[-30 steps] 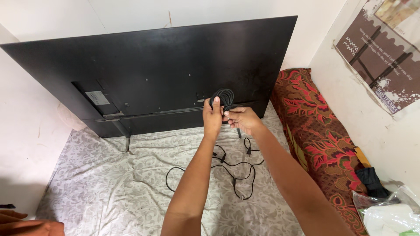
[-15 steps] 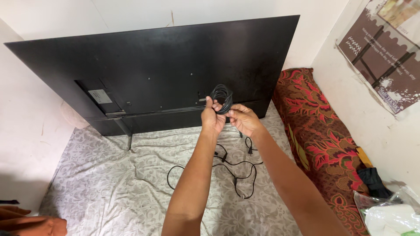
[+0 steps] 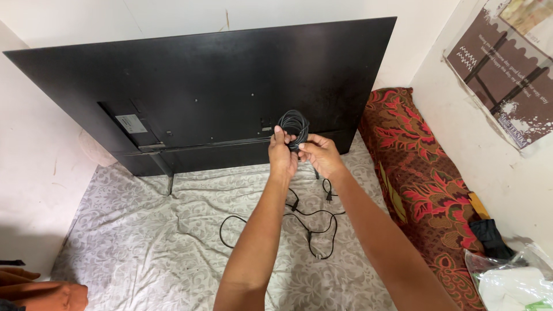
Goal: The person picks up a long black cable from a bed, wipes it with a white cloth, and then winds it into a coil using both hands.
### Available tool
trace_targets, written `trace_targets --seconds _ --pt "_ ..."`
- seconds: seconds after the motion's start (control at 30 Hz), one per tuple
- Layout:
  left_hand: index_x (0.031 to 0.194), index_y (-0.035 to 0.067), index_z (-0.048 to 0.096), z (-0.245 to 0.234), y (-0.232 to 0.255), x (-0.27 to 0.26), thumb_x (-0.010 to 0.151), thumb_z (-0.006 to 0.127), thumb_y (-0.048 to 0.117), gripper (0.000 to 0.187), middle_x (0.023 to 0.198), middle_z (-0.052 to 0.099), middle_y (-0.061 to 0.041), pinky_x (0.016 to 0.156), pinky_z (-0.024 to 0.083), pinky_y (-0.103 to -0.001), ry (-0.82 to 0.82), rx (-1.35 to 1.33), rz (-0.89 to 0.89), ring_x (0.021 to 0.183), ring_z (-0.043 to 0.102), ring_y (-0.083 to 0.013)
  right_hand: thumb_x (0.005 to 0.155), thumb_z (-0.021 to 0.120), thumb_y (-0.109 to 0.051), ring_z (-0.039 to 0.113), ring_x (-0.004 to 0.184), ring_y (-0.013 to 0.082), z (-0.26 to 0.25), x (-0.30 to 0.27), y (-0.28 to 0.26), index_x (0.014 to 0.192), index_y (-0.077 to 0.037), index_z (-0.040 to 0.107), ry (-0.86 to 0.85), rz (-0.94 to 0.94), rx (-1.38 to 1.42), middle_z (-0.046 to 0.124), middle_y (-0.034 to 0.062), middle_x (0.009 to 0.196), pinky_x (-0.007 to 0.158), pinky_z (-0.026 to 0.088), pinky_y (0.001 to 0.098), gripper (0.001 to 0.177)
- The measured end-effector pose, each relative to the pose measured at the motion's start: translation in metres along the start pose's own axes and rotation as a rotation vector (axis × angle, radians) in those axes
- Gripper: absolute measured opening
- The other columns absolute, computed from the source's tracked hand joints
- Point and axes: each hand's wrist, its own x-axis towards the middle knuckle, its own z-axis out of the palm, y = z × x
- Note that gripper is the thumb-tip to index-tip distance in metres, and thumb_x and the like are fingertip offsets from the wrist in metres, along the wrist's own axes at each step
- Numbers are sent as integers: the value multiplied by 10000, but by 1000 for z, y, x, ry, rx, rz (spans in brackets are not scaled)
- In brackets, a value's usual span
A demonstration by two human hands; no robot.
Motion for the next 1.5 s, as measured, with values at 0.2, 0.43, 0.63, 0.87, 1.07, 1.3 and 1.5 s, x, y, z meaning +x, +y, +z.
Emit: trace_targets --seconds 0.2,0.43,0.63,0.87,1.07,1.3,1.5 --pt "888 109 487 -4 -15 -7 1040 399 466 398 711 505 -23 343 398 -349 -12 91 -12 441 458 -192 901 589 -2 598 654 133 26 -13 -27 1136 -11 710 45 94 30 751 102 971 596 488 275 264" --pt "976 10 573 -17 -27 7 1085 422 431 460 881 659 -84 498 492 -336 20 174 -62 592 562 -184 995 562 -87 526 556 136 19 -4 -10 1051 18 649 117 27 -64 654 83 821 471 394 265 147" --pt "1078 30 686 -6 21 -10 1009 584 428 416 1038 754 -77 684 604 -285 -75 323 -286 824 721 -148 984 499 -133 431 479 109 6 -1 -8 961 10 569 119 45 -38 640 86 778 403 312 258 161" --pt "839 69 619 4 55 -4 950 508 669 620 595 565 13 466 478 -268 -51 472 -478 490 522 -104 1008 493 -140 374 489 96 -1 -8 -23 1030 -19 614 -134 308 -129 564 26 772 435 313 250 172" --pt "820 77 547 -9 39 10 1052 552 435 427 625 497 18 495 465 -283 -132 191 -439 514 457 -97 998 533 -153 462 557 104 7 -9 -19 1081 -19 637 12 193 -109 653 50 873 491 365 244 189" --pt "820 64 581 -19 20 14 1051 605 319 345 677 523 14 493 401 -262 -108 411 -89 538 442 -83 968 547 -119 420 514 58 12 -8 -32 1147 -14 694 72 262 -112 667 32 857 452 335 221 254" --pt "814 32 601 -11 14 11 1054 577 364 410 673 524 12 488 430 -265 -137 672 53 534 468 -86 961 531 -100 385 442 63 4 -5 -20 1095 -11 663 99 248 -78 656 56 796 399 310 238 209"
